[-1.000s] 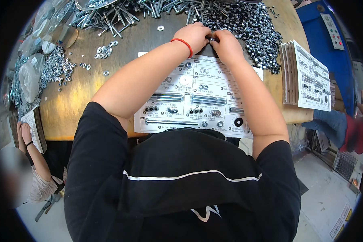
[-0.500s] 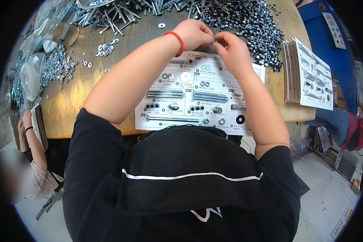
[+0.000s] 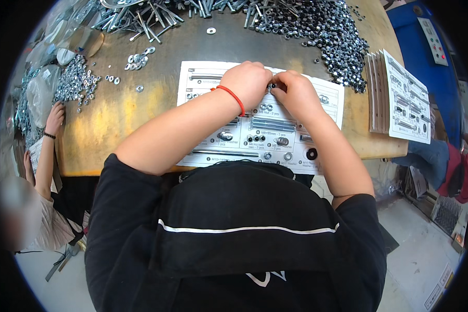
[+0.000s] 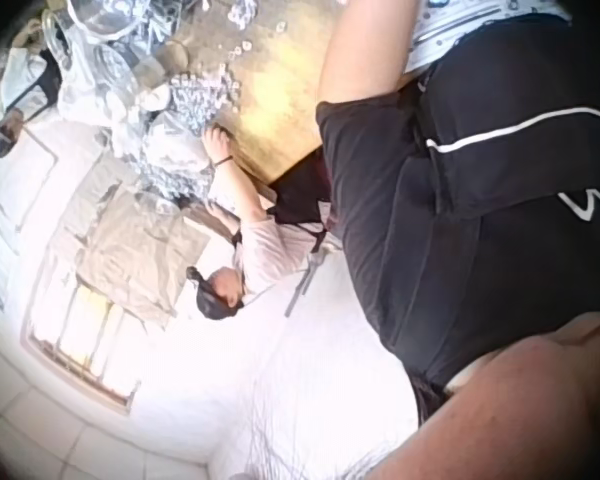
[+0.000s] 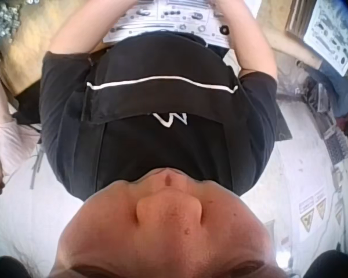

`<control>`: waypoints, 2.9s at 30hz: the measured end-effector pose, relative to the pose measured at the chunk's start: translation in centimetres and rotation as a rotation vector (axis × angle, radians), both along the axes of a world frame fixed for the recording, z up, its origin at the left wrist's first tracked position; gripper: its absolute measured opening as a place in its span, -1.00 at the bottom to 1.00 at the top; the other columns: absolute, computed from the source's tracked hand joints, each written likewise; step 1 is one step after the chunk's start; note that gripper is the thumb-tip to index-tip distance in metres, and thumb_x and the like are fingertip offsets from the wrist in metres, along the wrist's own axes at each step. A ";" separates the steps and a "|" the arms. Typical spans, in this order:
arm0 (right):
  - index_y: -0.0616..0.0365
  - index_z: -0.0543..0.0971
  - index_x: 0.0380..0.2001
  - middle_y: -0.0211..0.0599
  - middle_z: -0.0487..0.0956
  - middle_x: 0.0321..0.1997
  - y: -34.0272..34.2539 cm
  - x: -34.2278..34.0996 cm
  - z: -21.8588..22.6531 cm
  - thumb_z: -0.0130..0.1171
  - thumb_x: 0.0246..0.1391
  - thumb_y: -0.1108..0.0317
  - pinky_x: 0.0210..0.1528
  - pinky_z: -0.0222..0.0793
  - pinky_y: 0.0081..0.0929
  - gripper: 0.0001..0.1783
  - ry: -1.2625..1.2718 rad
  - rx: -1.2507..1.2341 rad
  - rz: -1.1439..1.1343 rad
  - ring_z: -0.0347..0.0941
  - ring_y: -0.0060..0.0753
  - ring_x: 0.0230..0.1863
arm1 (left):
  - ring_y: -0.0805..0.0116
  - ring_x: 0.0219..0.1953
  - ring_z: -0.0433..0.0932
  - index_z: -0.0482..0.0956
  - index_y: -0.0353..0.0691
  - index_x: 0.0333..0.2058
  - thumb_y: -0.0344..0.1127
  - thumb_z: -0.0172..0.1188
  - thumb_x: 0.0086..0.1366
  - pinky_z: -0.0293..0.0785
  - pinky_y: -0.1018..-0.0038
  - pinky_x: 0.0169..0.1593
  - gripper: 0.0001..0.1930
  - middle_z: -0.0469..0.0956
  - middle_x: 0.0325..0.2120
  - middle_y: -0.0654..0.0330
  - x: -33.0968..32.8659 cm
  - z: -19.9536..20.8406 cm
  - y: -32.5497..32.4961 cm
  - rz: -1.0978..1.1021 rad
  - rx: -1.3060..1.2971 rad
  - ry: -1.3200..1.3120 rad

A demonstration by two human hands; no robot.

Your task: The person assembles small metal hardware components, including bolts, nuts, and washers, onto a printed instruction sheet. They pick individual pieces from piles on the table and place them into designated slots on the sheet, occasionally adjusting the sheet's position.

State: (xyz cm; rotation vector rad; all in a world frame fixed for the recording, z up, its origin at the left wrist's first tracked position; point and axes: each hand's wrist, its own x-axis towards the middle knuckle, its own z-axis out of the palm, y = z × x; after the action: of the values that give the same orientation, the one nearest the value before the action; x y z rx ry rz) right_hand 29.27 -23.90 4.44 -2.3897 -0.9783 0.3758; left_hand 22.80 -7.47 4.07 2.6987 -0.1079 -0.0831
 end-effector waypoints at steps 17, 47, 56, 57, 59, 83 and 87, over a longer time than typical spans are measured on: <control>0.19 0.57 -0.06 -0.15 0.54 -0.10 7.7 5.0 1.7 0.30 0.03 0.29 -0.03 0.44 -0.29 -0.61 -0.168 -0.056 0.091 0.52 -0.13 -0.08 | 0.11 0.02 0.52 0.60 -0.03 -0.04 0.01 0.26 0.22 0.49 0.21 0.06 -0.60 0.57 -0.07 0.15 -1.6 2.2 19.1 0.820 0.250 0.036; 0.09 0.63 -0.12 -0.15 0.58 -0.09 7.0 8.9 0.5 0.25 0.06 0.18 -0.03 0.47 -0.19 -0.66 -0.215 0.014 0.045 0.54 -0.09 -0.06 | 0.47 -0.34 0.65 0.65 -0.39 -0.17 -0.40 0.31 0.16 0.52 0.56 -0.23 -0.74 0.69 -0.37 0.11 -2.8 1.7 14.2 0.777 -0.701 -0.185; 0.17 0.62 -0.31 -0.14 0.55 -0.19 11.0 8.4 -1.4 0.22 0.05 0.27 -0.04 0.46 -0.19 -0.79 -0.314 -0.170 0.059 0.51 -0.03 -0.08 | 0.59 -0.46 0.52 0.62 -0.35 -0.33 -0.43 0.36 0.13 0.44 0.62 -0.38 -0.84 0.61 -0.50 0.26 -4.6 2.4 9.9 0.581 -0.787 -0.137; 0.16 0.63 -0.29 -0.13 0.55 -0.17 10.1 8.3 -0.8 0.18 0.06 0.31 -0.03 0.47 -0.18 -0.81 -0.302 -0.143 0.061 0.51 -0.03 -0.06 | 0.59 -0.48 0.50 0.62 -0.34 -0.34 -0.42 0.35 0.13 0.44 0.60 -0.39 -0.85 0.61 -0.51 0.27 -4.3 2.3 9.3 0.568 -0.767 -0.093; 0.14 0.64 -0.25 -0.10 0.56 -0.15 6.9 8.3 0.8 0.10 0.08 0.40 -0.01 0.48 -0.17 -0.80 -0.282 -0.099 0.063 0.51 -0.04 -0.01 | 0.59 -0.49 0.49 0.63 -0.34 -0.36 -0.42 0.34 0.13 0.43 0.58 -0.40 -0.86 0.60 -0.52 0.26 -3.6 2.3 7.5 0.534 -0.707 -0.071; 0.25 0.62 -0.34 -0.18 0.53 -0.28 -13.4 6.8 0.4 0.22 -0.01 0.53 -0.14 0.42 -0.33 -0.88 -0.051 0.166 -0.035 0.49 -0.12 -0.21 | 0.18 -0.20 0.59 0.74 -0.04 -0.38 -0.26 0.20 0.18 0.53 0.29 -0.13 -0.86 0.64 -0.31 0.25 1.4 1.1 0.4 0.113 0.013 0.005; 0.25 0.61 -0.34 -0.17 0.53 -0.28 -13.3 6.9 0.3 0.23 -0.02 0.52 -0.17 0.42 -0.34 -0.87 -0.075 0.184 0.006 0.49 -0.13 -0.24 | 0.17 -0.23 0.60 0.73 -0.09 -0.35 -0.25 0.22 0.19 0.53 0.31 -0.15 -0.86 0.64 -0.31 0.23 1.2 0.9 0.3 0.091 0.001 -0.018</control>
State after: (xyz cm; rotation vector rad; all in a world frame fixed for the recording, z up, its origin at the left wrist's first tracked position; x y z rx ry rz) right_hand 36.15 -37.18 4.70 -2.2482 -1.0085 0.1900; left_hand 24.04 -7.14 4.95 2.7015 0.0101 -0.0312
